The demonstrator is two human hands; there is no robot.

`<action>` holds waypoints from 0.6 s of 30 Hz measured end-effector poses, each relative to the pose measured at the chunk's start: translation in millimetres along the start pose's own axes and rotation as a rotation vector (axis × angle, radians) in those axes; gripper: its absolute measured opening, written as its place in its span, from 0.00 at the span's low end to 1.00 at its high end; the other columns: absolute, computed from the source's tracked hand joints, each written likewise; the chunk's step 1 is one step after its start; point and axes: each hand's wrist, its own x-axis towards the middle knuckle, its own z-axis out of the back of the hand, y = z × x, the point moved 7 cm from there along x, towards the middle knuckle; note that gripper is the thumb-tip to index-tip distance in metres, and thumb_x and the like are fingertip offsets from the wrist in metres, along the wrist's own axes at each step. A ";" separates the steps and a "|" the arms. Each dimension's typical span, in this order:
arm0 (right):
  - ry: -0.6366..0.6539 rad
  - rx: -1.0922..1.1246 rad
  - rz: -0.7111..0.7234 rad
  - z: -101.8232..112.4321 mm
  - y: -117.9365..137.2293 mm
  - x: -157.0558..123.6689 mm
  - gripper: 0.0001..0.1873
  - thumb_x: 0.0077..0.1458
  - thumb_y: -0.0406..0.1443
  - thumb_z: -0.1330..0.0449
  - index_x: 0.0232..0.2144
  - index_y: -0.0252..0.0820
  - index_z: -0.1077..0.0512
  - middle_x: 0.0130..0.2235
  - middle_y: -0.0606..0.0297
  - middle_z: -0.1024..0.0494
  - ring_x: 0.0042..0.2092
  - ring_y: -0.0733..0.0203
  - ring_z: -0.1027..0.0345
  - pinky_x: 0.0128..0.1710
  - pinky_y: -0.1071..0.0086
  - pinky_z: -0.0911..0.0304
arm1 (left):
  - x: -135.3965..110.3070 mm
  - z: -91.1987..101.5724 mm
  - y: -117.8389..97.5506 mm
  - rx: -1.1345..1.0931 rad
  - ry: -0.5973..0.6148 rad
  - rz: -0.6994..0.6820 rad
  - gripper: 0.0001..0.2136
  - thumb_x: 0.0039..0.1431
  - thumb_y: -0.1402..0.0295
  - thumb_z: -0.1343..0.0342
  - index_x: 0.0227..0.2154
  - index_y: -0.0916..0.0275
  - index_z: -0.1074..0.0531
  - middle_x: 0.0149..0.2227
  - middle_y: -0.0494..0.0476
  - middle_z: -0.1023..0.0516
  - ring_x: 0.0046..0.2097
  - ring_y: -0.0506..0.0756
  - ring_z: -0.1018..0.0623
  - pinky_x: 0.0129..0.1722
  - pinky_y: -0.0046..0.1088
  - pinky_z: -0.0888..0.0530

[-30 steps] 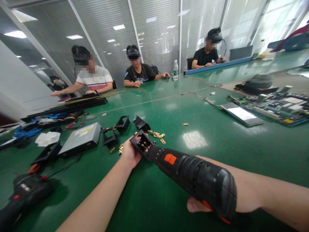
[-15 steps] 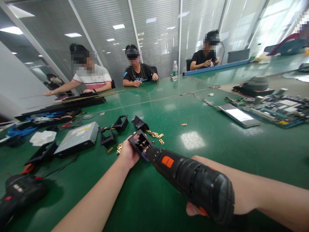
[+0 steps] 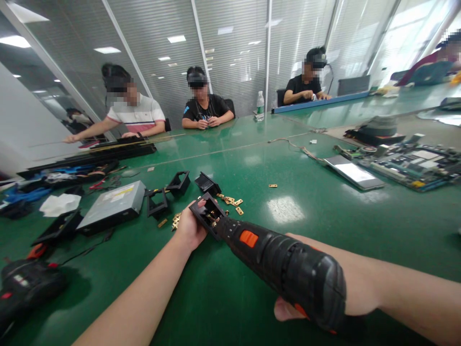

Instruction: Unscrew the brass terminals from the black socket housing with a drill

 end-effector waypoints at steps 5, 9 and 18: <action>0.040 -0.041 -0.058 -2.8 -3.5 0.3 0.12 0.48 0.37 0.36 0.24 0.40 0.38 0.27 0.68 0.36 0.29 0.64 0.40 0.27 0.73 0.40 | -0.5 -1.5 -0.4 -0.024 -0.016 0.024 0.07 0.51 0.71 0.48 0.29 0.66 0.26 0.27 0.58 0.24 0.30 0.58 0.22 0.34 0.39 0.23; 0.056 -0.068 -0.085 -2.5 -7.4 0.3 0.14 0.48 0.37 0.38 0.21 0.39 0.39 0.27 0.67 0.36 0.30 0.63 0.40 0.28 0.73 0.41 | -2.4 -3.0 -0.7 -0.028 -0.022 0.034 0.07 0.51 0.71 0.49 0.30 0.67 0.26 0.27 0.59 0.23 0.31 0.59 0.22 0.34 0.40 0.23; 0.069 -0.009 -0.046 -5.0 -2.0 0.0 0.09 0.48 0.35 0.40 0.21 0.38 0.36 0.25 0.68 0.36 0.28 0.65 0.42 0.26 0.73 0.42 | -2.4 -3.6 -1.1 0.022 0.022 0.000 0.07 0.50 0.69 0.48 0.30 0.66 0.27 0.28 0.61 0.23 0.33 0.62 0.21 0.35 0.43 0.23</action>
